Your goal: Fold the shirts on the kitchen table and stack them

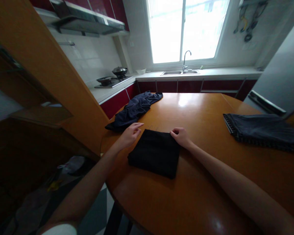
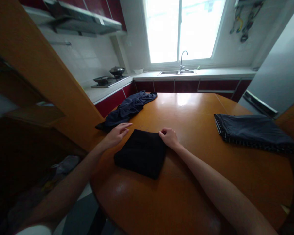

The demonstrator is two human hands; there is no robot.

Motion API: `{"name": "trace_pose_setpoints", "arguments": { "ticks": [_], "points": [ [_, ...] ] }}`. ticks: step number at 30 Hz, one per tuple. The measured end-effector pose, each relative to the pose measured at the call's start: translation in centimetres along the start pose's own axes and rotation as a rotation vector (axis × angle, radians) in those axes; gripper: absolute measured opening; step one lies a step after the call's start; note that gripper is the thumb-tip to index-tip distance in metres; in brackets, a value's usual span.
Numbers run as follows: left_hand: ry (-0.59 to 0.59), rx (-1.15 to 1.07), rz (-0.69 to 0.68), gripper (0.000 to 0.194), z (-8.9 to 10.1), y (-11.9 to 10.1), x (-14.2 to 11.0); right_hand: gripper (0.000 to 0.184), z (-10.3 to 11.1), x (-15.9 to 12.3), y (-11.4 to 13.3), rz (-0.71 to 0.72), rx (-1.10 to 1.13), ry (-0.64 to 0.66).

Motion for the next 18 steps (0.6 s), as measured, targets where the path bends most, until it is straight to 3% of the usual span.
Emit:
{"name": "trace_pose_setpoints", "arguments": {
  "ticks": [4, 6, 8, 12, 18],
  "points": [
    [0.282, -0.037, -0.249, 0.042, -6.2, -4.5, 0.6, 0.027, -0.2, -0.1, 0.3, 0.011, -0.018, 0.003],
    [0.418, 0.0, -0.265, 0.051, -8.6, -4.2, -0.2, 0.026, -0.3, -0.2, 0.6, 0.024, -0.021, 0.002],
    [0.488, 0.054, -0.222, 0.06, -9.9, -2.6, -1.0, 0.025, -0.3, -0.2, 0.8, 0.029, -0.025, -0.006],
    [0.471, 0.15, -0.164, 0.064, -10.0, -0.1, -2.0, 0.024, -0.5, -0.2, 1.0, 0.016, -0.032, -0.032],
    [0.331, 0.183, -0.023, 0.064, -8.4, 2.2, -2.3, 0.03, 0.5, 0.1, 0.1, -0.015, 0.005, -0.064]
  ]
}}
Point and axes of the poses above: each hand's wrist, its own x-axis towards the middle knuckle, its own z-axis out of the back of the hand, y = z × x, the point moved 8 cm from there along x, towards the middle knuckle, and after that the axes turned 12 degrees about -z, right-handed, at the moved point
